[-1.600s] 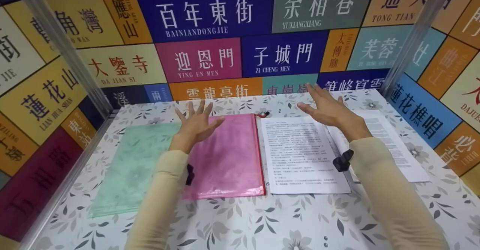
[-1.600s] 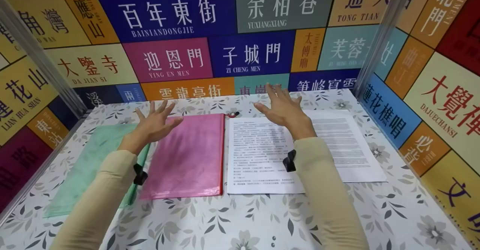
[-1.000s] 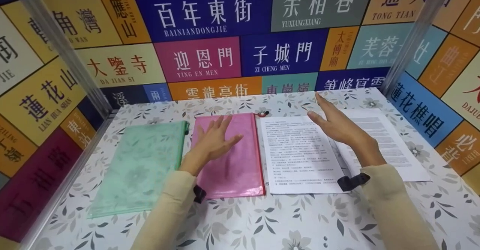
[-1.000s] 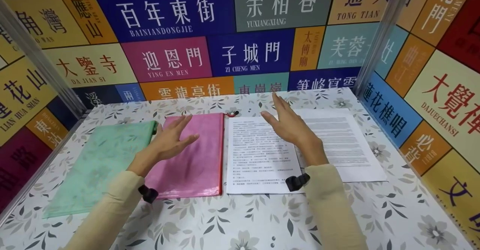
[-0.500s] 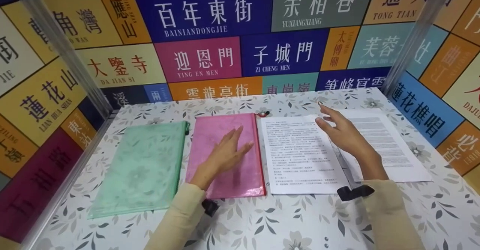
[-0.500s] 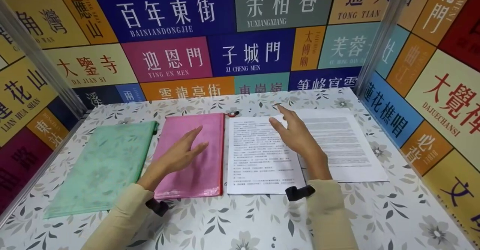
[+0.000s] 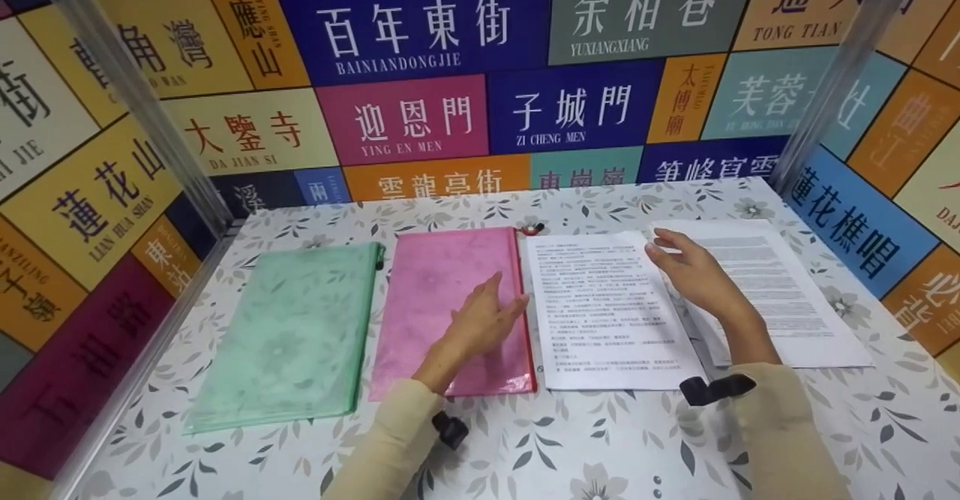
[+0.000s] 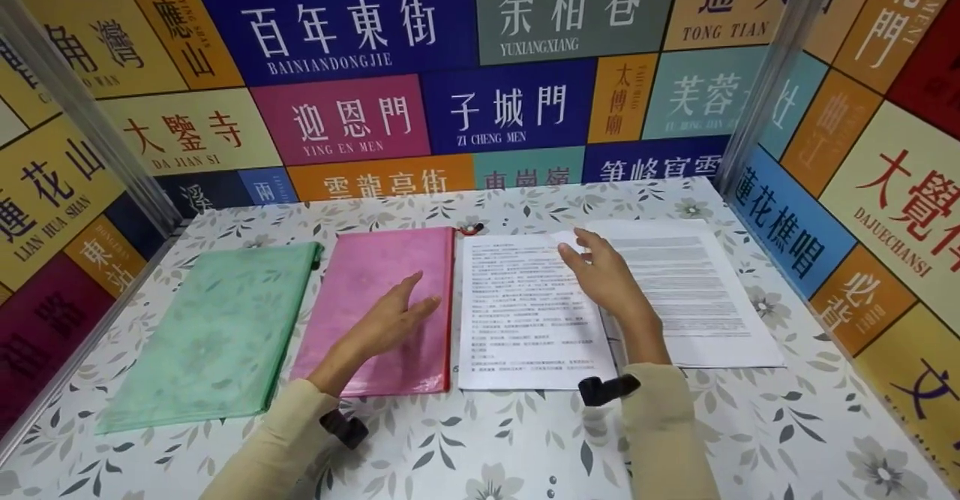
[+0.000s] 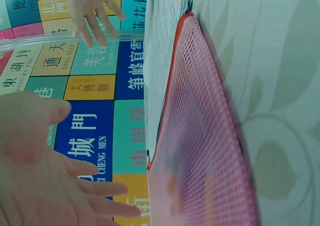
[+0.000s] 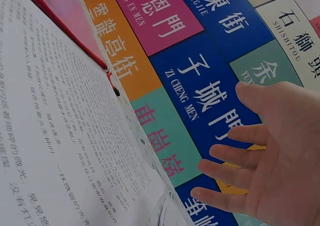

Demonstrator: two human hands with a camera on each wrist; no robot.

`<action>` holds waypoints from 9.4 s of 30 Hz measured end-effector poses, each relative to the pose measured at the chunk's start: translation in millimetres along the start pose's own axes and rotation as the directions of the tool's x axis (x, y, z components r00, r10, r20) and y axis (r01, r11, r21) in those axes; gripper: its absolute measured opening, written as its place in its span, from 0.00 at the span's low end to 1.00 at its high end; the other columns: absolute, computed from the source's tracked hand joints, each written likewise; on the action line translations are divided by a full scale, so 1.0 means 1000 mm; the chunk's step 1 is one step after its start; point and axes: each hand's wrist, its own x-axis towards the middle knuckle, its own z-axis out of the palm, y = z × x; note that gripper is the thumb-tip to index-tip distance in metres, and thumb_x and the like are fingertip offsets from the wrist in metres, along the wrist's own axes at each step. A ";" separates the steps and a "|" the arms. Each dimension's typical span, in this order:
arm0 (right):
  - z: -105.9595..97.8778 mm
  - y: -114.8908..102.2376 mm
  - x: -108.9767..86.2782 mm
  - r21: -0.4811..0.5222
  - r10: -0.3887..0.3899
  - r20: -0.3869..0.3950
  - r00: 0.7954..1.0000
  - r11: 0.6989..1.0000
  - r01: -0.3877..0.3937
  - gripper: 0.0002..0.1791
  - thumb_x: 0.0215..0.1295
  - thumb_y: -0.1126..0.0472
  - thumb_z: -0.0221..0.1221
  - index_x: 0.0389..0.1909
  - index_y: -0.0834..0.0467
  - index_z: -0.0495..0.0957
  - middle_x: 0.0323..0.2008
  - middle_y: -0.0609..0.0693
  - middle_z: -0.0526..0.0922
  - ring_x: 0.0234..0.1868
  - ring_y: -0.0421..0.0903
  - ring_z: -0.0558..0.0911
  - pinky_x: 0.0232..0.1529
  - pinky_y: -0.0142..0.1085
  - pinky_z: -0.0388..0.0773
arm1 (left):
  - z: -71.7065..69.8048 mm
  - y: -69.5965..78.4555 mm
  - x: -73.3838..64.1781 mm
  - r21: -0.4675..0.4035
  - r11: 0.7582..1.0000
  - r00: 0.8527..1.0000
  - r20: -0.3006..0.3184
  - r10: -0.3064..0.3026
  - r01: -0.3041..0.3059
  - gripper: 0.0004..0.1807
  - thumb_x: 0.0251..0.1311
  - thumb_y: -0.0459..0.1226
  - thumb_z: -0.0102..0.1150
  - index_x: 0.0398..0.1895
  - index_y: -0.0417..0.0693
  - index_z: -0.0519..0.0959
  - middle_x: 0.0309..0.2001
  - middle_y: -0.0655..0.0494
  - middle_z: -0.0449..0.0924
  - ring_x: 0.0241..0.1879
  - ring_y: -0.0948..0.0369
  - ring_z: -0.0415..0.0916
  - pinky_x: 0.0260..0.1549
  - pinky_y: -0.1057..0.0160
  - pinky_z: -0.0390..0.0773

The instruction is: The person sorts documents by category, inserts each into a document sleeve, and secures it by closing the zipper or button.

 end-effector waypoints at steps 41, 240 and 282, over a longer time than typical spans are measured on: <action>0.027 0.034 0.004 -0.197 0.359 -0.014 0.933 0.914 -0.355 0.44 0.62 0.54 0.67 0.66 0.78 0.59 0.60 0.75 0.69 0.52 0.62 0.77 0.55 0.48 0.76 | 0.025 0.002 0.001 0.229 0.966 0.987 0.077 -0.143 0.122 0.33 0.67 0.51 0.53 0.72 0.46 0.67 0.75 0.40 0.60 0.76 0.40 0.52 0.69 0.25 0.50; -0.002 -0.020 -0.007 0.642 0.035 0.380 0.924 0.710 -0.291 0.40 0.72 0.70 0.50 0.79 0.66 0.41 0.42 0.43 0.88 0.44 0.40 0.87 0.44 0.32 0.84 | -0.055 -0.029 -0.004 -0.451 0.877 0.984 0.138 -0.115 0.166 0.28 0.66 0.29 0.51 0.71 0.39 0.68 0.51 0.41 0.83 0.41 0.55 0.84 0.27 0.58 0.87; -0.002 -0.076 0.019 0.460 0.041 0.326 0.945 0.866 -0.196 0.39 0.68 0.71 0.50 0.78 0.65 0.47 0.45 0.48 0.84 0.41 0.45 0.88 0.40 0.36 0.86 | -0.046 -0.031 -0.005 -0.420 0.897 0.990 0.100 -0.102 0.135 0.28 0.59 0.28 0.53 0.66 0.37 0.73 0.47 0.42 0.84 0.36 0.57 0.82 0.26 0.56 0.87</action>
